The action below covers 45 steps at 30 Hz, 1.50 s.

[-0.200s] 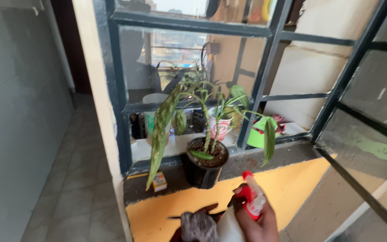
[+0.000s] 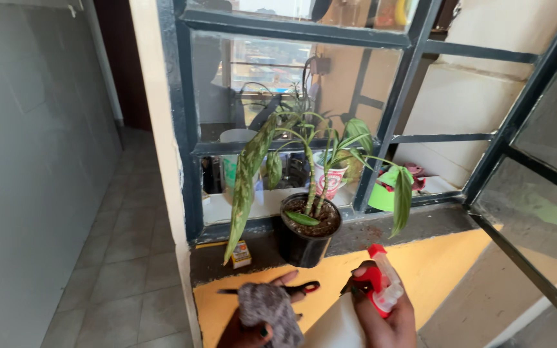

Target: The person sprays water onto the leaves of a potted plant and wipes each leaf with a dark cloth by hand.

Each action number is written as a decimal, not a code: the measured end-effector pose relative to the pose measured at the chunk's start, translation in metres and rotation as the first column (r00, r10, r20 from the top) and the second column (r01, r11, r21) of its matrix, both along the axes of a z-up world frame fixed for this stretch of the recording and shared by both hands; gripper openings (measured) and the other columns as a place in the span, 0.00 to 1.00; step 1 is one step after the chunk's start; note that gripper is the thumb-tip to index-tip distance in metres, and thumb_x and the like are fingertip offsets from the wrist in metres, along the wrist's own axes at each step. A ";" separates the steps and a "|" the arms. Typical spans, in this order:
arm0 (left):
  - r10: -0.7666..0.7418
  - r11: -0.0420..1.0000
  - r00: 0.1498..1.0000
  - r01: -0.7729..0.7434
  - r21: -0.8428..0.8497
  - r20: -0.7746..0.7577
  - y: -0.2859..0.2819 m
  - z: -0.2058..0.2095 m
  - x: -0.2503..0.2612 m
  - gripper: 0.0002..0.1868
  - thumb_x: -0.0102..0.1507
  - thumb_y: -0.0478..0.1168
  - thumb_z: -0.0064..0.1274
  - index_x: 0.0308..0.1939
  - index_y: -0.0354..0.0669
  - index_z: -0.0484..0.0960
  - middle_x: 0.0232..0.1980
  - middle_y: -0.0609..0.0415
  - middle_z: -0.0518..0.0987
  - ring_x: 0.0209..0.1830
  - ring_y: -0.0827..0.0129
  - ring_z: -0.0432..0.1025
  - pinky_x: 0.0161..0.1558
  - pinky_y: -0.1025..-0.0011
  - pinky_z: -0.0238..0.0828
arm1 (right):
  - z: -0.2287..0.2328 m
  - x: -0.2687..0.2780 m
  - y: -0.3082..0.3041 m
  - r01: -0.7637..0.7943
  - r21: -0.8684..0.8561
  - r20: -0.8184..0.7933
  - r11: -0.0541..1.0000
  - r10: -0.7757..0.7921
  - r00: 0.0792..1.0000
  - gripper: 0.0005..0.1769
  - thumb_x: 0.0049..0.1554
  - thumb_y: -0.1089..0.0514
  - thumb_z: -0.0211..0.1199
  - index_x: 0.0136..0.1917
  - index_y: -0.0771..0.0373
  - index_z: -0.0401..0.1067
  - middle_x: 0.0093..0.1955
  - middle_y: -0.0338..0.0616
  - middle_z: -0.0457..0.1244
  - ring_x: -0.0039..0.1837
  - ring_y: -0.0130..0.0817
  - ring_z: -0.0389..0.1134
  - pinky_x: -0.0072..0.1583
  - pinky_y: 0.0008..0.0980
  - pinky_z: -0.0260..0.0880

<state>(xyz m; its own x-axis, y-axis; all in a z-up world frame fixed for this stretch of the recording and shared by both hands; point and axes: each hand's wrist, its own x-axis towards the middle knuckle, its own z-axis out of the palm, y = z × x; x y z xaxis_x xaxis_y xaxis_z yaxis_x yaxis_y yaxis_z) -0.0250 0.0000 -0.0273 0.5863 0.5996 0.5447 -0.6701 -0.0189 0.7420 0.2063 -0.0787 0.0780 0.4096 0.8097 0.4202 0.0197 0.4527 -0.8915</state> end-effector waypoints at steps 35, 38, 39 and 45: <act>-0.084 0.855 0.995 0.098 -0.509 0.052 -0.054 0.074 0.041 0.51 0.48 0.53 0.68 0.73 0.50 0.64 0.78 0.53 0.61 0.74 0.43 0.62 0.62 0.49 0.71 | -0.068 0.064 -0.027 0.252 -0.121 -0.044 0.960 -0.259 0.965 0.26 0.56 0.71 0.57 0.68 0.70 0.64 0.52 0.52 0.69 0.46 0.38 0.73 0.52 0.36 0.73; -0.072 0.854 0.997 0.082 -0.514 0.038 -0.037 0.052 0.033 0.46 0.52 0.51 0.67 0.69 0.40 0.65 0.74 0.41 0.69 0.70 0.47 0.69 0.63 0.52 0.68 | -0.058 0.080 -0.022 0.307 -0.147 -0.060 0.940 -0.319 0.946 0.18 0.56 0.69 0.58 0.60 0.73 0.67 0.52 0.49 0.69 0.45 0.39 0.73 0.49 0.37 0.73; -0.059 0.853 0.998 0.067 -0.518 0.032 -0.032 0.044 0.033 0.44 0.54 0.51 0.66 0.69 0.39 0.66 0.72 0.40 0.70 0.67 0.50 0.69 0.63 0.53 0.68 | -0.056 0.087 -0.021 0.339 -0.189 -0.010 0.922 -0.347 0.938 0.16 0.57 0.67 0.58 0.59 0.73 0.68 0.49 0.50 0.69 0.44 0.38 0.73 0.49 0.37 0.73; 0.013 0.835 1.000 -0.019 -0.549 -0.015 -0.019 0.021 0.038 0.36 0.56 0.46 0.63 0.65 0.35 0.70 0.61 0.41 0.79 0.56 0.59 0.74 0.57 0.56 0.71 | -0.050 0.139 0.021 0.377 -0.226 0.182 0.898 -0.341 0.922 0.15 0.56 0.61 0.60 0.55 0.71 0.71 0.42 0.50 0.71 0.43 0.36 0.73 0.47 0.36 0.72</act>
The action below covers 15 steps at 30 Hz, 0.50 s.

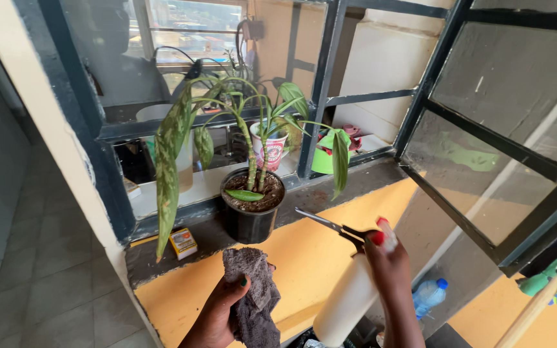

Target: The person sprays water onto the leaves of a potted plant and wipes each leaf with a dark cloth by hand.

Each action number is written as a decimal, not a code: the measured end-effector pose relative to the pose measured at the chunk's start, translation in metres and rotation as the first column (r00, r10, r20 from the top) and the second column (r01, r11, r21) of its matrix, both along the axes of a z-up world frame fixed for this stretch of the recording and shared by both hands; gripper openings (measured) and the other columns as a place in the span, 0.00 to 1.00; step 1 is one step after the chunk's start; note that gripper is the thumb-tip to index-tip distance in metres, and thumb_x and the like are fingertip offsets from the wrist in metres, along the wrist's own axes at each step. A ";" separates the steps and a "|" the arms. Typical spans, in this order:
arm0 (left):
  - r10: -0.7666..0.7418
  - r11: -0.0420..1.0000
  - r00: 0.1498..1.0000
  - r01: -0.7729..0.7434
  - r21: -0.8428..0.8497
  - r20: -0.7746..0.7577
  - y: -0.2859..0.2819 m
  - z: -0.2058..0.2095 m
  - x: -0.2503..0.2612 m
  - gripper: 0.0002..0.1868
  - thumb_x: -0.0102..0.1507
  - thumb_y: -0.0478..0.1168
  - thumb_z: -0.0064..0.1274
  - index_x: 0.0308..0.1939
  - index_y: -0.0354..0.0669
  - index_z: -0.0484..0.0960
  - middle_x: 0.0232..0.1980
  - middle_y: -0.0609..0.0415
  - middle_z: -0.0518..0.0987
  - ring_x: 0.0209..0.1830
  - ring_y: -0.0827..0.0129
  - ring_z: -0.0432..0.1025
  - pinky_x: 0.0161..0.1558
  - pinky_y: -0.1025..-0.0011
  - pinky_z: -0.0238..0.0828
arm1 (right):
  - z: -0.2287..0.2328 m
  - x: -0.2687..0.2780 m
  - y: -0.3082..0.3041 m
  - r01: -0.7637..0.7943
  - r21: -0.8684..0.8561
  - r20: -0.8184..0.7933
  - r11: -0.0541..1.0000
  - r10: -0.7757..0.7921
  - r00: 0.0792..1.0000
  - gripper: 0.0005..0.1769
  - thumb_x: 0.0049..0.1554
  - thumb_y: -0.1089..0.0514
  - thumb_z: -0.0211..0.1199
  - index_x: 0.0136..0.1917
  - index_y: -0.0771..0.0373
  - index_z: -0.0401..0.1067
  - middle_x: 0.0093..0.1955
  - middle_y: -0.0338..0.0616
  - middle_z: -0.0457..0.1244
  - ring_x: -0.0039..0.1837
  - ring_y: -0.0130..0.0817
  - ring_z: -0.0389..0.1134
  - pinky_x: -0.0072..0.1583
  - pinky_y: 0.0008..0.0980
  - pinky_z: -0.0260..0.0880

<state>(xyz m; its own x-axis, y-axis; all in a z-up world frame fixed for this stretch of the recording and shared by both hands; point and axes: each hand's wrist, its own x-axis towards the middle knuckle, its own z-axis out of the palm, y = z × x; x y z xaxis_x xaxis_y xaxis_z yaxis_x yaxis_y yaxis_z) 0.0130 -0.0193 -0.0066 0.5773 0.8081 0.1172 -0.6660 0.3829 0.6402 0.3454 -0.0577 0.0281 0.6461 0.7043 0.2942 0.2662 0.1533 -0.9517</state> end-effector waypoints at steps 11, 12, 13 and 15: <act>0.123 0.991 0.986 -0.116 0.070 -0.108 0.016 0.004 0.014 0.32 0.55 0.43 0.63 0.62 0.32 0.76 0.53 0.40 0.83 0.52 0.57 0.78 0.55 0.55 0.74 | 0.026 0.044 0.120 -0.324 -0.220 -0.044 0.920 0.322 0.946 0.16 0.56 0.58 0.60 0.54 0.71 0.70 0.41 0.51 0.69 0.39 0.38 0.73 0.43 0.39 0.74; 0.110 0.993 0.991 -0.105 0.059 -0.081 0.018 0.002 0.014 0.32 0.55 0.43 0.63 0.62 0.33 0.76 0.54 0.40 0.83 0.52 0.57 0.78 0.54 0.55 0.74 | 0.024 0.052 0.129 -0.360 -0.234 -0.031 0.903 0.364 0.931 0.15 0.55 0.58 0.61 0.53 0.71 0.71 0.41 0.52 0.70 0.39 0.38 0.73 0.43 0.40 0.74; 0.096 0.994 0.994 -0.094 0.049 -0.054 0.020 -0.001 0.015 0.32 0.55 0.43 0.63 0.62 0.34 0.76 0.54 0.40 0.83 0.52 0.57 0.78 0.54 0.55 0.74 | 0.021 0.061 0.138 -0.396 -0.248 -0.017 0.884 0.404 0.914 0.15 0.55 0.59 0.62 0.51 0.72 0.73 0.41 0.53 0.70 0.39 0.39 0.73 0.43 0.40 0.74; 0.107 0.994 0.993 -0.106 0.022 -0.051 0.023 -0.003 0.011 0.31 0.56 0.42 0.63 0.62 0.34 0.76 0.54 0.40 0.83 0.52 0.57 0.78 0.54 0.55 0.74 | 0.015 0.074 0.159 -0.463 -0.246 -0.011 0.852 0.475 0.880 0.15 0.54 0.58 0.63 0.51 0.71 0.73 0.42 0.52 0.71 0.40 0.37 0.73 0.44 0.39 0.74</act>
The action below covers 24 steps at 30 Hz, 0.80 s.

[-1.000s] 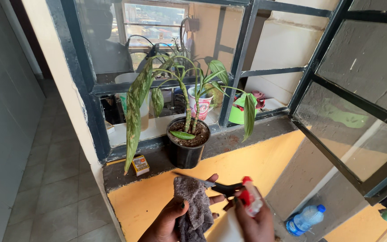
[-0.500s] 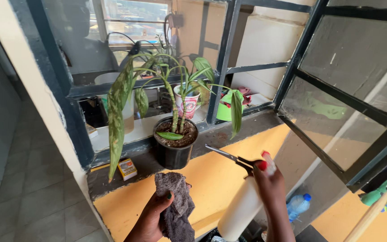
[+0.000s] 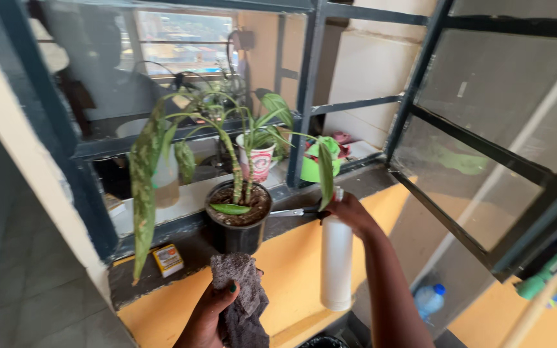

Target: The person sprays water onto the leaves of a potted plant and wipes each leaf with a dark cloth by hand.

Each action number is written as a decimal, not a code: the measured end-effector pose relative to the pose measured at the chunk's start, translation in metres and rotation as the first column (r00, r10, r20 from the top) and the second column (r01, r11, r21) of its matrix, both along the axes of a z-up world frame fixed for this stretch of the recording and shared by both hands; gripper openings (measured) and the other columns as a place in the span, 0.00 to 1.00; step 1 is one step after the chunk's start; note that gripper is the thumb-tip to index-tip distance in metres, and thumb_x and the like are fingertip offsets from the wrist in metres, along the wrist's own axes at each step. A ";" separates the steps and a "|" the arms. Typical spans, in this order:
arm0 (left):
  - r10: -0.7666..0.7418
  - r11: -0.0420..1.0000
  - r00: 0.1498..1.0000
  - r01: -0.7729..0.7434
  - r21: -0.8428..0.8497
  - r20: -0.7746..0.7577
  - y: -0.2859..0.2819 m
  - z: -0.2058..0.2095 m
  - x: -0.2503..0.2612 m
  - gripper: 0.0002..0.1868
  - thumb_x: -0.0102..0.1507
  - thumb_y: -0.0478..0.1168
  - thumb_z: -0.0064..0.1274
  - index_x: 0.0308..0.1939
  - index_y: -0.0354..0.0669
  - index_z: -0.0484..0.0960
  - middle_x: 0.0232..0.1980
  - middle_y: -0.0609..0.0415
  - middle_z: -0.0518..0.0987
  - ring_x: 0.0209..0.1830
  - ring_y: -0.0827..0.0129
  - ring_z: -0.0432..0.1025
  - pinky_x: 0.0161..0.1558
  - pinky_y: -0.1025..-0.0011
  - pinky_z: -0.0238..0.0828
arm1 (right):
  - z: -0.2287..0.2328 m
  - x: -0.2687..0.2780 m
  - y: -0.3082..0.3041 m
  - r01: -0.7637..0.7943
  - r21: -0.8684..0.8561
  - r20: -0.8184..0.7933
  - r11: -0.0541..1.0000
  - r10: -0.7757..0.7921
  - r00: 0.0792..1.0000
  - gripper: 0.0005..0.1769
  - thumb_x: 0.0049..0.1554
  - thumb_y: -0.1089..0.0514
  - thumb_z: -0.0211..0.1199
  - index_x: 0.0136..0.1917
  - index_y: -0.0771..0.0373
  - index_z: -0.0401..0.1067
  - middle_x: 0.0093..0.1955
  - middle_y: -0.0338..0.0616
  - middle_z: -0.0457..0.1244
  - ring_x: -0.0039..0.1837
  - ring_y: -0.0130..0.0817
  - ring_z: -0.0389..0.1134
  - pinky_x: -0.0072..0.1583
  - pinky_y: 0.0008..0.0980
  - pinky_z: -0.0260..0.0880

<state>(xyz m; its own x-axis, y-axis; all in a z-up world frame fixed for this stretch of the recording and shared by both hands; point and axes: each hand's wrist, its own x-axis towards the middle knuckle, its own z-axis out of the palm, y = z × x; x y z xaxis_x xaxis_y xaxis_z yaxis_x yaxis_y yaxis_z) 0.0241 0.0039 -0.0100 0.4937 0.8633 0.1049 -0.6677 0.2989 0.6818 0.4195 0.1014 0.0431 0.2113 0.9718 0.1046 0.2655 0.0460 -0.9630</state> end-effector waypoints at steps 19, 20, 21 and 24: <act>0.049 0.998 0.999 -0.050 -0.027 -0.018 -0.008 0.003 -0.015 0.34 0.58 0.47 0.59 0.66 0.36 0.70 0.58 0.45 0.80 0.53 0.62 0.76 0.54 0.59 0.74 | 0.020 0.004 -0.029 0.119 0.209 -0.202 0.971 -0.077 0.976 0.14 0.57 0.63 0.58 0.56 0.71 0.72 0.48 0.50 0.70 0.44 0.41 0.74 0.46 0.39 0.76; 0.053 0.998 0.998 -0.054 -0.040 -0.028 -0.008 0.001 -0.016 0.34 0.58 0.47 0.59 0.66 0.37 0.70 0.58 0.46 0.80 0.54 0.63 0.76 0.55 0.59 0.74 | 0.019 0.000 -0.038 0.124 0.230 -0.207 0.965 -0.076 0.975 0.13 0.58 0.62 0.58 0.55 0.71 0.72 0.49 0.47 0.70 0.45 0.40 0.74 0.47 0.38 0.76; 0.042 0.999 0.999 -0.043 -0.023 -0.023 -0.010 -0.001 -0.016 0.34 0.59 0.46 0.59 0.66 0.37 0.70 0.58 0.46 0.80 0.54 0.62 0.76 0.54 0.59 0.74 | 0.018 -0.006 -0.048 0.154 0.207 -0.210 0.966 -0.110 0.971 0.13 0.59 0.61 0.59 0.55 0.71 0.71 0.48 0.48 0.69 0.45 0.41 0.74 0.46 0.38 0.75; 0.046 0.999 0.999 -0.046 0.006 -0.019 -0.016 -0.006 -0.021 0.35 0.59 0.46 0.60 0.67 0.35 0.69 0.59 0.46 0.79 0.53 0.61 0.75 0.54 0.59 0.73 | 0.015 -0.036 -0.089 0.232 0.140 -0.182 0.963 -0.205 0.962 0.11 0.60 0.60 0.60 0.54 0.69 0.69 0.45 0.50 0.67 0.44 0.42 0.74 0.44 0.39 0.72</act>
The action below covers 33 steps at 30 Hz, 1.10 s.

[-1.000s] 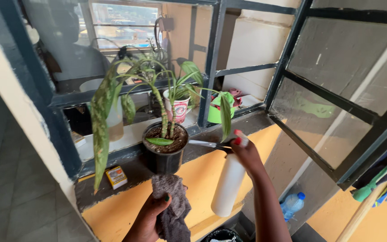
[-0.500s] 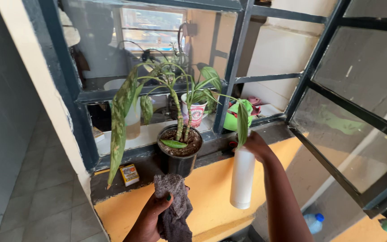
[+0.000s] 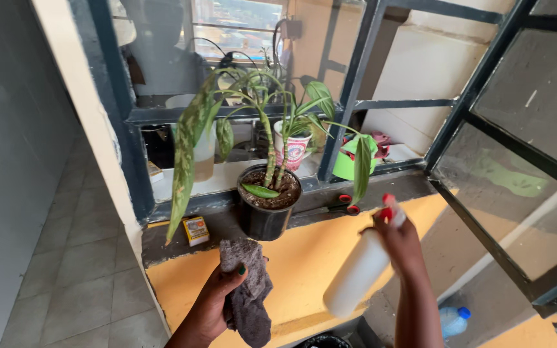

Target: The person sprays water onto the leaves of a potted plant and wipes each leaf with a dark cloth by hand.

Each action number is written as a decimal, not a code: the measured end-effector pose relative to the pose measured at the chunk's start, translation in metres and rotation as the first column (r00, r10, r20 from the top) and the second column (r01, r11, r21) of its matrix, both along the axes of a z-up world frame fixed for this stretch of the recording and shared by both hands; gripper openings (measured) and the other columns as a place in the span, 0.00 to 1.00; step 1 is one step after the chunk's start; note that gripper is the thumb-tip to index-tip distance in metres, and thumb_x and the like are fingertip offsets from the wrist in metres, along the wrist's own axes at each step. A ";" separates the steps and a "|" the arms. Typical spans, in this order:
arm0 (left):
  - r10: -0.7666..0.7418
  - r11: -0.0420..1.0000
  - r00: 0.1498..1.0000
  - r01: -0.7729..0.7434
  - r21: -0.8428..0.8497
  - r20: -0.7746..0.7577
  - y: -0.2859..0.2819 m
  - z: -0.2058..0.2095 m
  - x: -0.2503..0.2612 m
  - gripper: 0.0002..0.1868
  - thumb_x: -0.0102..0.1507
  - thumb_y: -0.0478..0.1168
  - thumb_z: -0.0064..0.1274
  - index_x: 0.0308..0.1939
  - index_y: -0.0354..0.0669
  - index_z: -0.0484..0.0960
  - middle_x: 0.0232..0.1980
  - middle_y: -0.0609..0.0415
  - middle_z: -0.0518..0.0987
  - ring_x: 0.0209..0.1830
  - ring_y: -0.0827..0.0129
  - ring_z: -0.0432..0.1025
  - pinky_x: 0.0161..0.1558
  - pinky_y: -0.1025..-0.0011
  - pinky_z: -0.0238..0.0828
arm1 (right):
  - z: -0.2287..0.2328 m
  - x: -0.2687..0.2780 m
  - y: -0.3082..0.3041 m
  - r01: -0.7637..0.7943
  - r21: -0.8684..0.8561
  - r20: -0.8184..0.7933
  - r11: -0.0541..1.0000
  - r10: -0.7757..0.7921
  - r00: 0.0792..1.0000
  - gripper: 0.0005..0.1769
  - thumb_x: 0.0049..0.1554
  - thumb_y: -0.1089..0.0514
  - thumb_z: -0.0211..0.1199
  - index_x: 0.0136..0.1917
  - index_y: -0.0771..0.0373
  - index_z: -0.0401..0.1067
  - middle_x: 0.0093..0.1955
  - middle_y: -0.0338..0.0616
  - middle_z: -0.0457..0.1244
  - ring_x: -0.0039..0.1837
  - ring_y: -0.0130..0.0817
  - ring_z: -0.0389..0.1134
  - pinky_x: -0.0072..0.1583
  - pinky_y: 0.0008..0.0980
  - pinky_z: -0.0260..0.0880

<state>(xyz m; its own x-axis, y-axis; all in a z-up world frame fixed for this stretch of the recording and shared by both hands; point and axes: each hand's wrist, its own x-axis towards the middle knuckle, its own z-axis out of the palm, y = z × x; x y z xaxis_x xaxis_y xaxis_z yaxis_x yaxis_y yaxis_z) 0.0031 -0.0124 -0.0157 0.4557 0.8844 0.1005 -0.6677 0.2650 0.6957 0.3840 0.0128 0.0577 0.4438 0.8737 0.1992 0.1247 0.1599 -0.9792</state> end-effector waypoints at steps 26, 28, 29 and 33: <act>0.263 0.962 0.963 -0.266 -0.054 -0.064 0.016 0.009 -0.062 0.33 0.59 0.43 0.59 0.67 0.37 0.71 0.54 0.47 0.80 0.50 0.60 0.77 0.48 0.57 0.77 | 0.050 -0.151 -0.067 -0.366 -0.167 0.189 0.916 0.394 0.900 0.10 0.50 0.62 0.59 0.45 0.67 0.74 0.36 0.43 0.69 0.40 0.29 0.68 0.45 0.31 0.68; 0.309 0.951 0.950 -0.309 -0.003 -0.040 0.016 0.010 -0.069 0.32 0.58 0.41 0.59 0.66 0.38 0.71 0.55 0.47 0.80 0.50 0.60 0.78 0.48 0.58 0.77 | 0.051 -0.158 -0.070 -0.310 -0.144 0.107 0.940 0.327 0.939 0.10 0.50 0.64 0.59 0.46 0.66 0.74 0.37 0.41 0.68 0.40 0.29 0.67 0.45 0.31 0.68; 0.332 0.943 0.943 -0.332 0.020 -0.027 0.016 0.011 -0.072 0.31 0.58 0.40 0.58 0.66 0.39 0.71 0.55 0.48 0.80 0.50 0.61 0.78 0.49 0.59 0.77 | 0.050 -0.161 -0.071 -0.282 -0.137 0.066 0.949 0.293 0.954 0.10 0.49 0.65 0.59 0.46 0.66 0.75 0.37 0.41 0.68 0.40 0.30 0.67 0.45 0.32 0.67; 0.477 0.875 0.878 -0.479 0.074 0.036 0.019 0.019 -0.099 0.29 0.61 0.38 0.57 0.66 0.42 0.70 0.54 0.52 0.79 0.50 0.62 0.77 0.48 0.59 0.76 | 0.046 -0.166 -0.082 -0.325 -0.019 -0.040 0.945 0.324 0.945 0.11 0.51 0.69 0.57 0.49 0.68 0.72 0.36 0.44 0.65 0.38 0.32 0.64 0.42 0.34 0.64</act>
